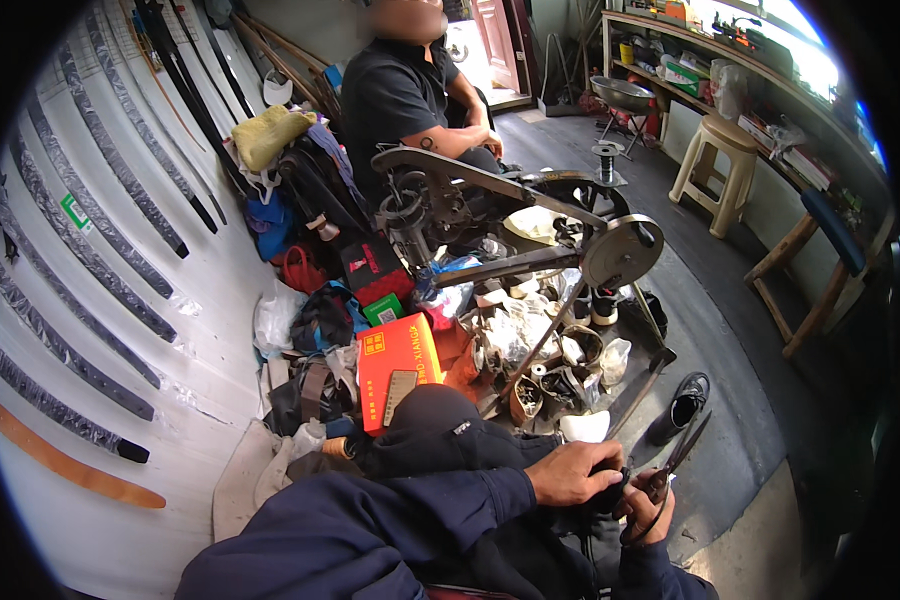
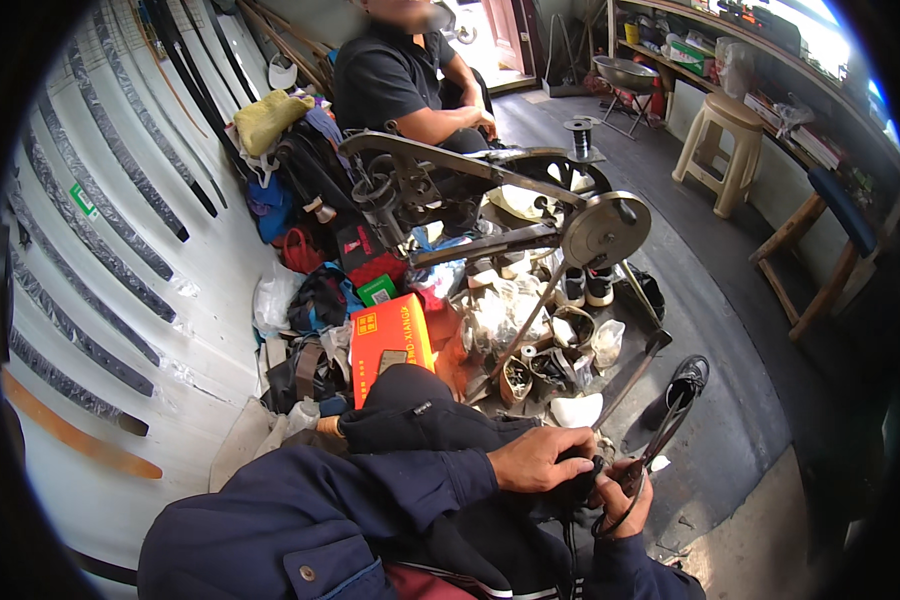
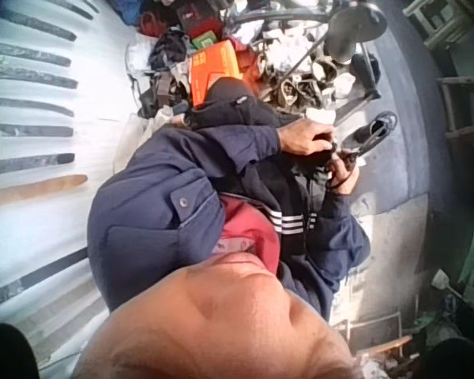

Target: The person repairs a zipper on a black jacket. They align the zipper teeth, use pliers to adjust the slider, apply glue from a small bottle to the zipper area, and then use scissors to trim excess material.

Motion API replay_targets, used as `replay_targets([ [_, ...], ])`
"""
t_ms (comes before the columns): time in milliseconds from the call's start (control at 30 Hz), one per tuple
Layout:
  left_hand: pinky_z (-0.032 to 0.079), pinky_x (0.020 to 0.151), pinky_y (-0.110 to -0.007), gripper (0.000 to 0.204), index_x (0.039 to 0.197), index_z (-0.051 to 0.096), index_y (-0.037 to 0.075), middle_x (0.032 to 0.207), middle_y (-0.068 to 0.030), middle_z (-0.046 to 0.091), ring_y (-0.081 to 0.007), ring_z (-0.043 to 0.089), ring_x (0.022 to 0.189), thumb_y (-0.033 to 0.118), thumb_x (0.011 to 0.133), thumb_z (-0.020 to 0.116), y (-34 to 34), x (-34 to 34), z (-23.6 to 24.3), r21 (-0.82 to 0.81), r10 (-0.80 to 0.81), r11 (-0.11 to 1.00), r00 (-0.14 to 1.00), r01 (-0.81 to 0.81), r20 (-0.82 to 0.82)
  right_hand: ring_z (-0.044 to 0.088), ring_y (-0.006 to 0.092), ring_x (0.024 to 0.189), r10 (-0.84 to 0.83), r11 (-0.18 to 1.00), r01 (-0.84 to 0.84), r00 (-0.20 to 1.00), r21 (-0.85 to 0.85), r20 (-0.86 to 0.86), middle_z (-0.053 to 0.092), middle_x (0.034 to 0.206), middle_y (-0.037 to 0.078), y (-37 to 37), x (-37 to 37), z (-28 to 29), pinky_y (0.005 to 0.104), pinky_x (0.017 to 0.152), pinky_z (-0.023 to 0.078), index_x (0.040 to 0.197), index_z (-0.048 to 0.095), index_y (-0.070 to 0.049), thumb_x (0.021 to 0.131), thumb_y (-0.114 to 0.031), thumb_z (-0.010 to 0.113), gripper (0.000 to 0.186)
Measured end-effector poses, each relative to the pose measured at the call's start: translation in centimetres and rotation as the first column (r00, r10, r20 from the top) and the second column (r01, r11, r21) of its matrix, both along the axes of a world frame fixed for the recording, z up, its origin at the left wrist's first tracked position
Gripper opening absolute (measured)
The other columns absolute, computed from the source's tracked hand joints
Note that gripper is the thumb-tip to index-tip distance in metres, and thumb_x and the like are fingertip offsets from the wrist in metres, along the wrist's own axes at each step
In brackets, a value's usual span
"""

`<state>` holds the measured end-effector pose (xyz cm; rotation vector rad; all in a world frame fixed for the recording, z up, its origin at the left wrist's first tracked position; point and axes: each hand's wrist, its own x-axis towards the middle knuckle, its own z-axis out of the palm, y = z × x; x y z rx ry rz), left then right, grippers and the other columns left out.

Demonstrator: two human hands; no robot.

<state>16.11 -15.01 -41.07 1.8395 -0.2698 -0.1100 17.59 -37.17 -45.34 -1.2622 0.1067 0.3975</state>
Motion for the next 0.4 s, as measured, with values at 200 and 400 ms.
replay_targets([
  [200,0.053,0.086,-0.033,0.022,0.118,0.062,0.004,0.104,-0.0096,0.07,-0.0181,0.068,0.097,0.013,0.1,0.069,0.7,-0.2,3.0,-0.073,0.038,0.997,0.999,-0.035,0.038,0.062,0.0174,0.064,0.017,0.999,-0.017,1.0,-0.036,0.001,0.065,0.089,0.009,0.6,-0.1,0.8,0.0302,0.055,0.049,0.11,0.058,0.0,0.085,-0.007,0.075,0.031],
  [400,0.052,0.085,-0.033,0.036,0.132,0.05,0.005,0.134,-0.021,0.061,-0.0229,0.068,0.106,0.005,0.1,0.066,4.1,-1.8,13.0,-0.198,0.228,0.969,0.834,-0.146,0.503,0.061,0.0181,0.059,0.024,0.998,-0.024,1.0,-0.06,0.012,0.064,0.086,0.009,1.2,-0.2,1.2,0.0317,0.055,0.049,0.111,0.057,0.002,0.085,-0.007,0.074,0.032],
])
